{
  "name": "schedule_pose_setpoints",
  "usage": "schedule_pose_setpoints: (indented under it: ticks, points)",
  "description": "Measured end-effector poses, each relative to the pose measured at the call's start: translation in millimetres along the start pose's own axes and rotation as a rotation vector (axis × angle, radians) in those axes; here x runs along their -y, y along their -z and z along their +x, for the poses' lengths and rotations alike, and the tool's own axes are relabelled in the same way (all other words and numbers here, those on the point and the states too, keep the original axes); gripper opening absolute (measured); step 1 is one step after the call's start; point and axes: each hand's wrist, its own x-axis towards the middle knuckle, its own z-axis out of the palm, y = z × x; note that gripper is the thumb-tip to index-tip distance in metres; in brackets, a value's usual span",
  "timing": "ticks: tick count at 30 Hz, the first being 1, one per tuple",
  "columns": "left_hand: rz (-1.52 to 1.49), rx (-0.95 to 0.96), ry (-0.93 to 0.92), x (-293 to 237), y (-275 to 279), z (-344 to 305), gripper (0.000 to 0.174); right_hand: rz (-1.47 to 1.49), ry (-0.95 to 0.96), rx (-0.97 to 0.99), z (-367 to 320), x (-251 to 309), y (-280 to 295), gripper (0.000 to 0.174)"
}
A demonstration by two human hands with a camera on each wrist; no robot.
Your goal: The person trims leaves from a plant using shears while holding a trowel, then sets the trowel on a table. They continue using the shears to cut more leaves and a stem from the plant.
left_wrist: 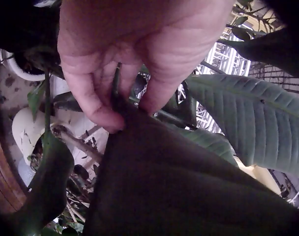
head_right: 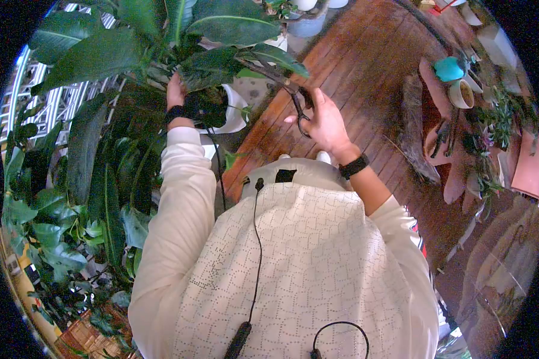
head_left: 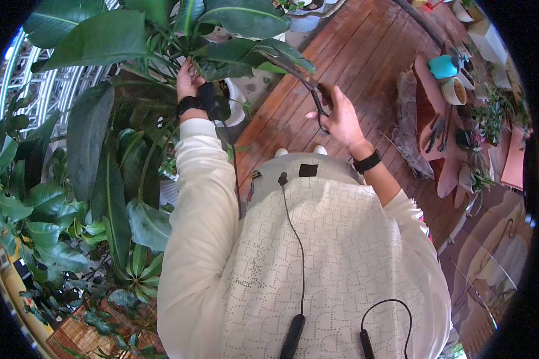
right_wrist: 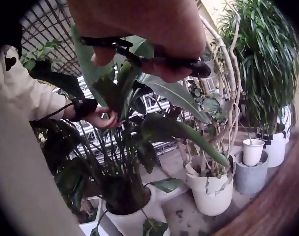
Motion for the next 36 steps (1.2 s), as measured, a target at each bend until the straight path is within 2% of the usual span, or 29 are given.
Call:
schedule_pose_setpoints:
  ticks: [2, 4, 8, 10, 14, 17, 19, 20, 22, 24, 29, 31, 36]
  points:
    - [0.053, -0.06, -0.053, -5, -7, -9, 0.035, 0.039, 0.018, -0.01, 5, 11, 9, 0.069]
    - [0.133, -0.085, -0.013, -9, -8, -11, 0.036, 0.062, 0.027, -0.025, 9, 14, 12, 0.068]
    - [0.121, -0.067, -0.008, -7, -5, -7, 0.035, 0.045, 0.05, -0.033, 14, 13, 13, 0.067]
    - [-0.016, -0.082, -0.018, -5, -11, -12, 0.034, 0.015, 0.079, -0.035, 14, 13, 13, 0.067]
    - [-0.006, -0.103, 0.001, -8, -15, -19, 0.034, -0.055, 0.033, 0.05, 13, 12, 10, 0.068]
    - [-0.016, -0.058, 0.003, -1, -2, -1, 0.035, -0.073, 0.064, 0.046, 11, 5, 3, 0.07]
    - [-0.023, 0.084, 0.03, 6, 15, 22, 0.036, -0.072, 0.097, 0.027, 10, 3, 0, 0.07]
    - [-0.023, 0.084, 0.029, 6, 14, 21, 0.036, -0.08, 0.104, 0.018, 10, 3, -1, 0.07]
    - [-0.072, 0.052, 0.026, 7, 11, 19, 0.036, -0.087, 0.109, 0.009, 10, 5, -2, 0.07]
    - [-0.036, 0.013, 0.015, 0, 0, 3, 0.036, -0.07, 0.078, 0.04, 9, 12, 1, 0.057]
    - [0.016, -0.079, -0.012, -9, -13, -16, 0.035, -0.068, 0.035, 0.075, 8, 16, 2, 0.057]
    - [0.054, 0.043, -0.02, -5, 4, 2, 0.034, -0.074, 0.032, 0.071, 7, 16, 1, 0.057]
    - [-0.064, 0.082, 0.024, 2, 14, 17, 0.033, -0.071, 0.062, 0.039, 5, 14, 0, 0.056]
